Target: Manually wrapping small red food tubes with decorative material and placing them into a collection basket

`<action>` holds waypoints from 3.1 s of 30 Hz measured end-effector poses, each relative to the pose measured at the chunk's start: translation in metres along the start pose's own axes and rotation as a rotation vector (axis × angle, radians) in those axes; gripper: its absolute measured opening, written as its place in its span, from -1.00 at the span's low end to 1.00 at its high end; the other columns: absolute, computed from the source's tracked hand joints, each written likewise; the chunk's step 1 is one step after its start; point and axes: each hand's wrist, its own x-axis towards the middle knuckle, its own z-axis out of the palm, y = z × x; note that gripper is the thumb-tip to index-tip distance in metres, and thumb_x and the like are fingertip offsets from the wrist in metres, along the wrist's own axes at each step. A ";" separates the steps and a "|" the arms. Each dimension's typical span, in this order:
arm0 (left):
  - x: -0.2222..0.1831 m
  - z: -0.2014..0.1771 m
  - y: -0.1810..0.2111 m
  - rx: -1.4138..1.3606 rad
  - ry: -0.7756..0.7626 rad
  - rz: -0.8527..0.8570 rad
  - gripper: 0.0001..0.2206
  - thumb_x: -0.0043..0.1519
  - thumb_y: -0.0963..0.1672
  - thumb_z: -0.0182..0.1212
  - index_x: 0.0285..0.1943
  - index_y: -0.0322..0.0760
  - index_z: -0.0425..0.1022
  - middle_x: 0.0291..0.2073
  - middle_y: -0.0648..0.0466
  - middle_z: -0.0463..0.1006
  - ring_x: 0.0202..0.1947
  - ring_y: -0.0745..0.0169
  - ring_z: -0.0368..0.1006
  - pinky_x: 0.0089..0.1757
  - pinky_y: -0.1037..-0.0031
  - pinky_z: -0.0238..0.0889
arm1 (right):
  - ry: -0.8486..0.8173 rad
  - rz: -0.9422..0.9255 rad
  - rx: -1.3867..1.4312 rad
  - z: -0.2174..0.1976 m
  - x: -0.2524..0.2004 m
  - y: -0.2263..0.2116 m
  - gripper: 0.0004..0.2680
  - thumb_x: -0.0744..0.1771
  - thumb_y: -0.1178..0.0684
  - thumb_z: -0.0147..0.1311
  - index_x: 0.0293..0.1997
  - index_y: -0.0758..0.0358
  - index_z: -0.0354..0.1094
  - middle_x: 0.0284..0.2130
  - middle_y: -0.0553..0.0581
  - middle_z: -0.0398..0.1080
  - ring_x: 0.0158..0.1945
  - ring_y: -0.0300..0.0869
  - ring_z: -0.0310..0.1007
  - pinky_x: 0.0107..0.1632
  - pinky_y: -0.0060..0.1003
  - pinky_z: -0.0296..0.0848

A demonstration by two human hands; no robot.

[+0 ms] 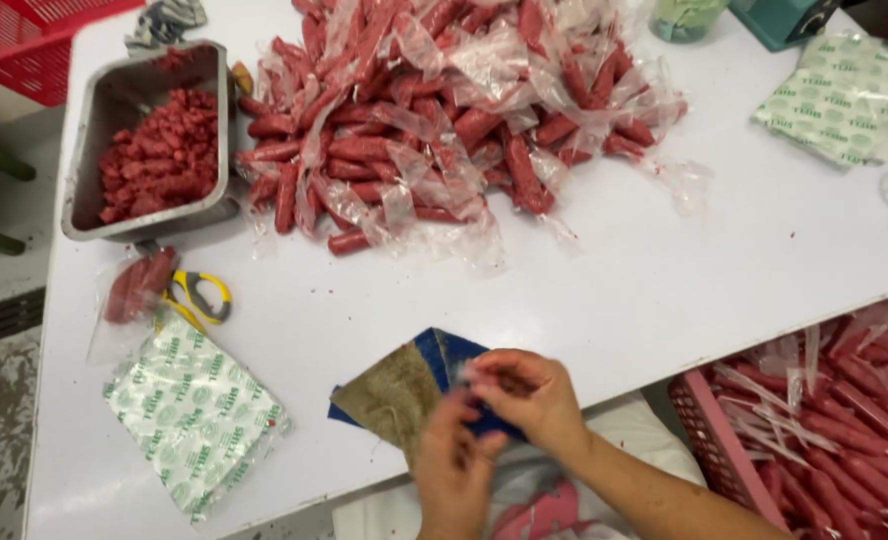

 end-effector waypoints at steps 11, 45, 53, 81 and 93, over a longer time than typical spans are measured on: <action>0.069 -0.028 0.067 -0.178 -0.387 0.577 -0.85 0.37 -0.17 -0.02 -0.22 -0.25 0.47 -0.27 0.03 0.56 -0.58 0.26 0.36 -0.41 0.52 0.29 | -0.282 -0.528 -0.583 -0.020 0.010 -0.004 -0.61 0.41 -0.28 -0.18 0.02 0.29 0.40 -0.08 0.14 0.53 -0.06 -0.05 0.57 0.02 -0.21 0.51; 0.109 -0.032 0.159 -0.748 -0.440 0.419 -0.74 0.34 -0.20 0.05 -0.46 -0.35 0.35 -0.68 -0.03 0.37 -0.63 0.11 0.31 -0.35 0.34 0.40 | -0.509 -0.402 -0.383 -0.013 0.031 -0.094 -0.81 0.33 0.16 -0.20 -0.36 0.26 0.42 -0.46 0.12 0.36 -0.25 0.00 0.32 0.29 0.10 0.10; 0.059 -0.124 0.122 -0.389 -0.431 0.276 -0.55 0.40 0.18 -0.09 0.21 -0.11 0.22 0.09 -0.05 0.48 0.16 0.05 0.48 0.31 0.14 0.17 | -0.471 -0.307 -0.330 -0.004 0.011 -0.085 -0.84 0.36 -0.04 -0.01 -0.24 0.22 0.38 0.12 0.26 0.22 0.09 0.01 0.38 0.21 -0.05 0.29; 0.073 -0.073 0.073 0.406 -0.788 -0.090 -0.64 0.14 0.08 0.24 -0.02 -0.04 0.31 -0.21 0.09 0.57 -0.17 -0.04 0.51 -0.20 0.18 0.29 | -0.892 -0.973 -1.510 0.017 0.034 -0.095 -0.90 0.34 0.14 -0.15 -0.23 0.19 0.33 -0.40 0.02 0.28 -0.28 -0.05 0.23 0.38 0.32 0.00; 0.060 -0.148 0.114 0.167 -1.030 -0.239 -0.92 0.26 -0.12 0.13 -0.12 -0.01 0.50 -0.53 0.31 0.36 -0.48 0.46 0.27 -0.36 0.56 0.17 | -0.890 -1.554 -1.580 0.030 0.079 -0.183 -0.78 0.38 -0.19 0.05 -0.05 0.04 0.15 0.20 0.08 0.39 0.31 -0.38 0.33 0.50 0.18 -0.47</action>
